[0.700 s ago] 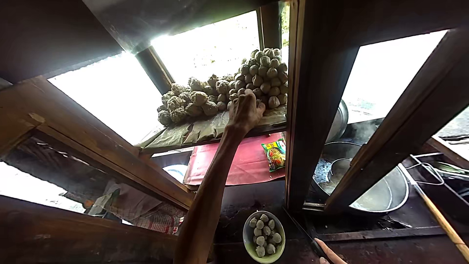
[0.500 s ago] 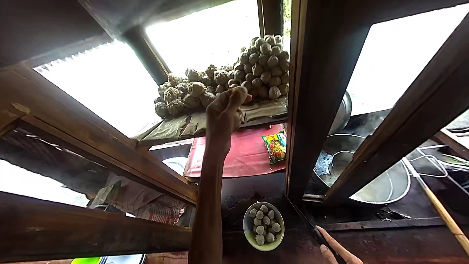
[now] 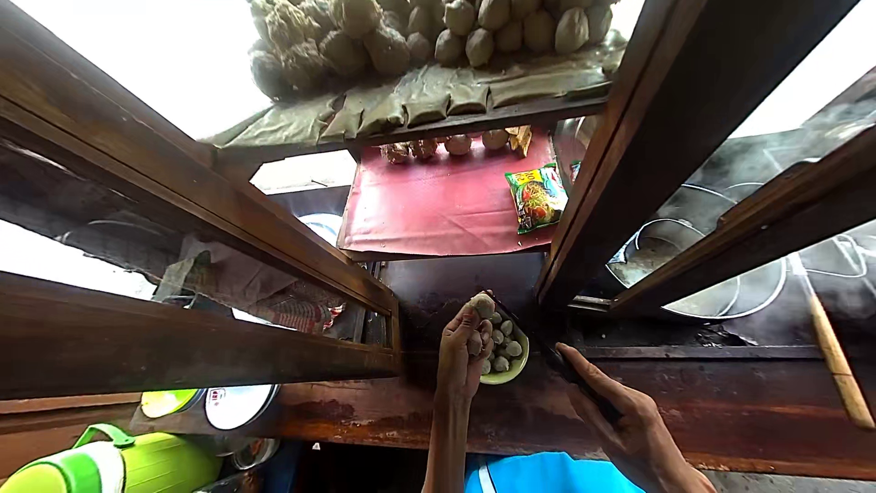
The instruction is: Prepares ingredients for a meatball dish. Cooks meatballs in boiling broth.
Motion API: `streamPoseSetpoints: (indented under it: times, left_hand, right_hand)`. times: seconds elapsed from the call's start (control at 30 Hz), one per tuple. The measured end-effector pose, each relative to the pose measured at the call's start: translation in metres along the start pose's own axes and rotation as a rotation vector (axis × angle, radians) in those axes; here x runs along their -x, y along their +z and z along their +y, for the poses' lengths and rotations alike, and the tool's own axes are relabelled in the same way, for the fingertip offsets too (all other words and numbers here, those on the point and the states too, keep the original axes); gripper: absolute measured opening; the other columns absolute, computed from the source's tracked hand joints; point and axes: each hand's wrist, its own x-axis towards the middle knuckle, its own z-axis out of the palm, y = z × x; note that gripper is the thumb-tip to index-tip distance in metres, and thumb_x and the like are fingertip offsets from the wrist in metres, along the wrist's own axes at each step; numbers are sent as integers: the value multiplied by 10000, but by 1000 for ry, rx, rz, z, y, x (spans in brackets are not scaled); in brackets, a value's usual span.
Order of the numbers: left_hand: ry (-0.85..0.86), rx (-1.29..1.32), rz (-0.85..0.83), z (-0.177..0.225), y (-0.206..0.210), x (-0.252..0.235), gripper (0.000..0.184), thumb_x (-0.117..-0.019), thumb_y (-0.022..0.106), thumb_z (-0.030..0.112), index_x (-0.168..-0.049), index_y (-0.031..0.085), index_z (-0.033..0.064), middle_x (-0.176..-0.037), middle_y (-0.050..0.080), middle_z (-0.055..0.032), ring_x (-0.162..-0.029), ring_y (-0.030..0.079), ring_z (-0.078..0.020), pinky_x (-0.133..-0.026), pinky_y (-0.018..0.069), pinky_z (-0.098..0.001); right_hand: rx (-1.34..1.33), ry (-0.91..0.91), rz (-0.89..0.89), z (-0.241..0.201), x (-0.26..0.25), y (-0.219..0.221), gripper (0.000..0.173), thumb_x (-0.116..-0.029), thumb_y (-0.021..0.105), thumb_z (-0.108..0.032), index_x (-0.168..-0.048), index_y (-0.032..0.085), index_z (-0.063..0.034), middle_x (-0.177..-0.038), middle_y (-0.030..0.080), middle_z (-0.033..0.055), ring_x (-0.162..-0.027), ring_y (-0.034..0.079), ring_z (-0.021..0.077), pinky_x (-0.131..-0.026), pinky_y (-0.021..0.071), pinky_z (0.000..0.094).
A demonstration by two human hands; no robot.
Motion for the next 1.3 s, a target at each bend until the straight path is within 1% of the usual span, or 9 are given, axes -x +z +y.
streamPoseSetpoints:
  times: [0.13,0.33,0.43,0.67,0.83,1.0,1.17,1.2,1.3]
  left_hand:
    - [-22,21,26,-11,0,2,334,-1111,377,158,-1243,630,-16,-1052,726,-113,-541,523,6,-466,416,-124]
    - [-78,36,125,-25,2,0,317,-1109,399,151,-1151,661,-23,-891,700,-88,-526,524,-19,-451,420,-139]
    - [-109,8,161,-32,2,-1,316,-1106,413,166,-1120,669,-18,-770,642,-53,-506,513,-30,-437,421,-148]
    - [-82,-5,160,-46,-1,-7,297,-1102,411,143,-1134,663,-12,-792,651,-48,-501,490,-19,-434,397,-145]
    - [16,2,240,-39,6,-11,299,-1101,406,106,-1036,668,-24,-759,660,-40,-487,494,-8,-440,413,-134]
    - [7,-44,236,-46,5,-16,277,-1098,428,109,-1092,667,-32,-822,692,-60,-490,477,-2,-430,380,-138]
    - [-4,-61,268,-51,2,-19,268,-1093,443,105,-1065,667,-38,-743,638,-40,-480,470,-14,-429,387,-142]
    - [14,-63,266,-51,2,-20,266,-1090,444,94,-1086,671,-45,-760,663,-49,-476,472,-10,-428,387,-142]
    - [80,-68,223,-51,-2,-22,310,-1089,419,70,-1302,608,-52,-903,717,-87,-501,490,-4,-438,385,-141]
  right_hand:
    - [123,26,-13,5,5,6,446,-1002,562,-209,-1438,617,-132,-1034,758,50,-763,655,14,-715,543,169]
    - [240,11,44,15,12,16,443,-1001,551,-236,-1428,632,-151,-876,720,44,-661,613,55,-622,520,187]
    - [220,25,55,21,11,24,438,-1002,556,-221,-1425,632,-135,-883,725,40,-672,623,45,-638,531,186]
    - [178,92,27,26,2,33,456,-994,542,-197,-1437,616,-118,-977,761,44,-716,658,46,-688,557,214]
    - [182,119,-7,21,10,26,455,-1006,547,-221,-1448,609,-137,-1021,765,47,-771,682,49,-732,561,206]
    - [160,164,-23,25,8,26,458,-1012,536,-222,-1456,598,-130,-1072,766,44,-780,681,39,-734,564,216]
    - [118,215,-40,29,2,32,459,-1012,532,-230,-1457,598,-138,-998,765,44,-695,648,43,-673,555,236]
    - [109,234,-52,29,2,31,460,-1018,527,-239,-1464,592,-146,-1001,764,43,-696,645,39,-672,552,236]
    - [97,268,-76,25,6,27,460,-1021,527,-252,-1468,590,-161,-1019,762,30,-699,636,16,-668,543,216]
